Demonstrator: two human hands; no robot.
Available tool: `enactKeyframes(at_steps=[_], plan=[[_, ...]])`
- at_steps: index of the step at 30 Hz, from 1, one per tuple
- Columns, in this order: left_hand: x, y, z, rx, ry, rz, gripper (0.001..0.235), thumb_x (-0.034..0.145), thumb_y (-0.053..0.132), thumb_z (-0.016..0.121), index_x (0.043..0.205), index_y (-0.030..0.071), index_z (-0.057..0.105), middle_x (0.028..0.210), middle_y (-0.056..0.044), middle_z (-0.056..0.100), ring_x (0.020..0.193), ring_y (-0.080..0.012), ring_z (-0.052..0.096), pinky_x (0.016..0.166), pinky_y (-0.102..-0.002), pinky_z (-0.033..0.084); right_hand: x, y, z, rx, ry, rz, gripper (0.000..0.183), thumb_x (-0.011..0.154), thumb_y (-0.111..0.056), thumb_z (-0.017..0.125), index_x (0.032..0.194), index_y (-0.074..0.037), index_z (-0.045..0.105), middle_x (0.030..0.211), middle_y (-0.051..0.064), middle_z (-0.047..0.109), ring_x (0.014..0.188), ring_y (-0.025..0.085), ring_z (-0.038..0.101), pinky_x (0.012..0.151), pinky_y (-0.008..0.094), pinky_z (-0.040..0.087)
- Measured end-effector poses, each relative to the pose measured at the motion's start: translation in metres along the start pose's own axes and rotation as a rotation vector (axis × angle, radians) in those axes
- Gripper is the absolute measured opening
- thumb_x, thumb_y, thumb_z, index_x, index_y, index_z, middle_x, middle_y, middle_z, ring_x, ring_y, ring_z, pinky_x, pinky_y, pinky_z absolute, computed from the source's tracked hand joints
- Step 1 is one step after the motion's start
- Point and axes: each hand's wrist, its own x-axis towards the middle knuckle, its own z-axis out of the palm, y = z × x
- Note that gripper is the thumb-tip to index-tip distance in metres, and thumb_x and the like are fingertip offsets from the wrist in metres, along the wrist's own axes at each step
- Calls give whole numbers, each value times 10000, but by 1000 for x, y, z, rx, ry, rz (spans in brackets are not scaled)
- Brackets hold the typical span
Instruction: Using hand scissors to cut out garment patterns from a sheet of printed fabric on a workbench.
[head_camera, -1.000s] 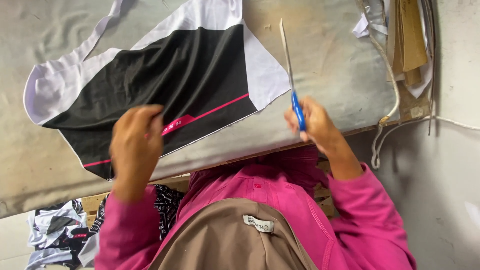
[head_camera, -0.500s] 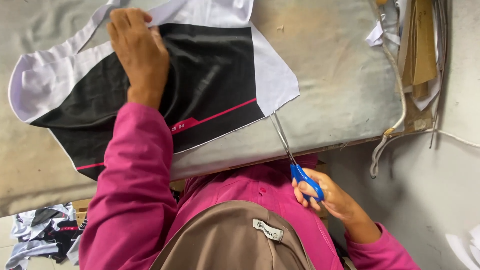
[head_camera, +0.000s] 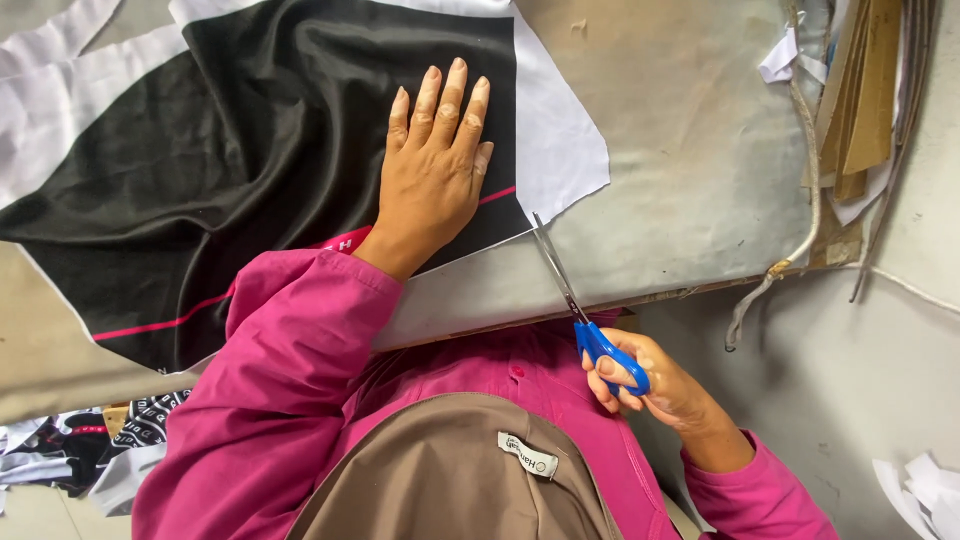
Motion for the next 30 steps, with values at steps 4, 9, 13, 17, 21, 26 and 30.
enactKeyframes(at_steps=[4, 9, 13, 17, 21, 26, 30], plan=[[1, 1, -1, 14, -36, -8, 506, 986, 262, 541, 1434, 92, 376, 1479, -126, 302, 1364, -300, 292, 1095, -499, 186, 4, -10, 3, -101, 31, -26, 243, 797, -252, 634, 835, -23, 561, 490, 118, 511, 383, 131, 428, 330, 213, 281], [1, 3, -4, 15, -89, -24, 549, 975, 261, 562, 1443, 48, 370, 1482, -167, 268, 1371, -324, 252, 1102, -504, 186, 9, -16, 0, -132, 59, -18, 192, 782, -155, 645, 706, -38, 513, 494, 87, 520, 427, 134, 462, 366, 254, 421], [-3, 2, -7, 1, -126, -33, 553, 985, 276, 542, 1451, 44, 355, 1487, -178, 257, 1377, -334, 232, 1107, -506, 160, 8, -16, -5, -156, 84, 6, 192, 773, -126, 676, 709, -30, 524, 495, 94, 531, 426, 134, 480, 362, 250, 438], [-7, -7, -13, -42, -136, 119, 648, 935, 415, 605, 1436, 53, 412, 1479, -201, 270, 1364, -374, 238, 1087, -549, 166, 8, -19, -6, -174, 118, 55, 190, 761, -107, 695, 694, -11, 545, 476, 112, 539, 400, 144, 480, 351, 250, 429], [-6, -11, -16, -49, -212, 189, 955, 771, 653, 637, 1445, 21, 395, 1489, -227, 236, 1368, -408, 197, 1078, -590, 144, 6, -25, -3, -178, 134, 85, 208, 755, -112, 704, 671, -19, 538, 455, 119, 541, 388, 149, 480, 353, 251, 427], [-7, -10, -15, -37, -211, 183, 1006, 743, 686, 629, 1449, 10, 390, 1495, -223, 238, 1373, -403, 192, 1082, -581, 133, 12, -22, -3, -133, 112, 60, 205, 745, -128, 701, 699, -17, 534, 492, 91, 505, 420, 147, 501, 354, 256, 440], [-7, -11, -14, -26, -196, 174, 1023, 713, 698, 645, 1443, 23, 406, 1493, -211, 255, 1371, -395, 213, 1083, -576, 139, 13, -28, 0, -172, 120, 58, 196, 762, -117, 691, 696, -6, 544, 456, 116, 537, 375, 147, 474, 346, 247, 436]])
